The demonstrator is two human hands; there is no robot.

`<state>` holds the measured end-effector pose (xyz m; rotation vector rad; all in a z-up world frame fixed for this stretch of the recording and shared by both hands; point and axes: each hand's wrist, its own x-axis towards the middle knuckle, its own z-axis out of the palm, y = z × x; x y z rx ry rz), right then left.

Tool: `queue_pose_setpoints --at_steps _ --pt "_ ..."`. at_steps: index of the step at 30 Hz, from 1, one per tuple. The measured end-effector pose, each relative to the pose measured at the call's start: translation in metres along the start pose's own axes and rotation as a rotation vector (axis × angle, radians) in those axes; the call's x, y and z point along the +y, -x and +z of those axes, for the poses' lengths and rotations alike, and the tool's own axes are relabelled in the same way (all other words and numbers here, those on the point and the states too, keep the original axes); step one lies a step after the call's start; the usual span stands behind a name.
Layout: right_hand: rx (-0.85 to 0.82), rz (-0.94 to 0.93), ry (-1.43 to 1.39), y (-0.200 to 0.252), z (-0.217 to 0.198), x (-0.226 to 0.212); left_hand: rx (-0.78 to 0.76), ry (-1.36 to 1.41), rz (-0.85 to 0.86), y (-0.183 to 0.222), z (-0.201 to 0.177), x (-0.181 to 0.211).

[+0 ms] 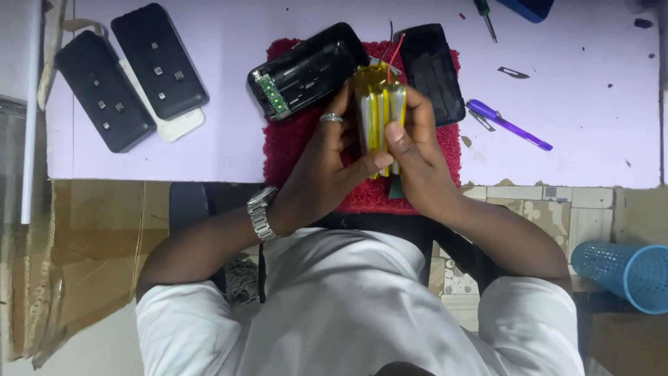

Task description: Disassembling a portable power bank to remove and inspect the internal battery cells and circuit board.

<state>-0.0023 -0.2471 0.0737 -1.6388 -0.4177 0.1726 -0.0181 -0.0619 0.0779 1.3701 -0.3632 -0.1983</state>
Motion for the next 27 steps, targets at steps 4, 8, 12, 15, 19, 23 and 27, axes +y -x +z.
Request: queue_pose_setpoints --at_steps 4,8,12,15,19,23,27 --pt "-0.033 -0.072 0.078 0.006 0.001 0.010 0.064 -0.005 -0.016 0.003 -0.001 -0.004" --pt "-0.055 -0.226 0.156 0.008 0.001 0.021 0.098 0.016 -0.028 0.008 -0.004 -0.005" --pt "-0.038 -0.324 0.347 0.018 -0.007 0.049 0.052 -0.022 0.037 0.012 -0.011 -0.003" --pt "-0.037 -0.320 0.307 0.017 -0.004 0.053 0.029 -0.131 0.157 0.017 -0.016 -0.005" --pt "-0.086 -0.305 0.200 0.016 -0.002 0.053 0.042 -0.405 0.184 0.026 -0.025 -0.018" --pt "-0.069 -0.434 0.290 0.023 -0.012 0.073 -0.004 -0.481 0.260 0.028 -0.027 -0.022" --pt "-0.096 -0.446 0.265 0.024 -0.018 0.082 -0.038 -0.464 0.343 0.027 -0.027 -0.016"
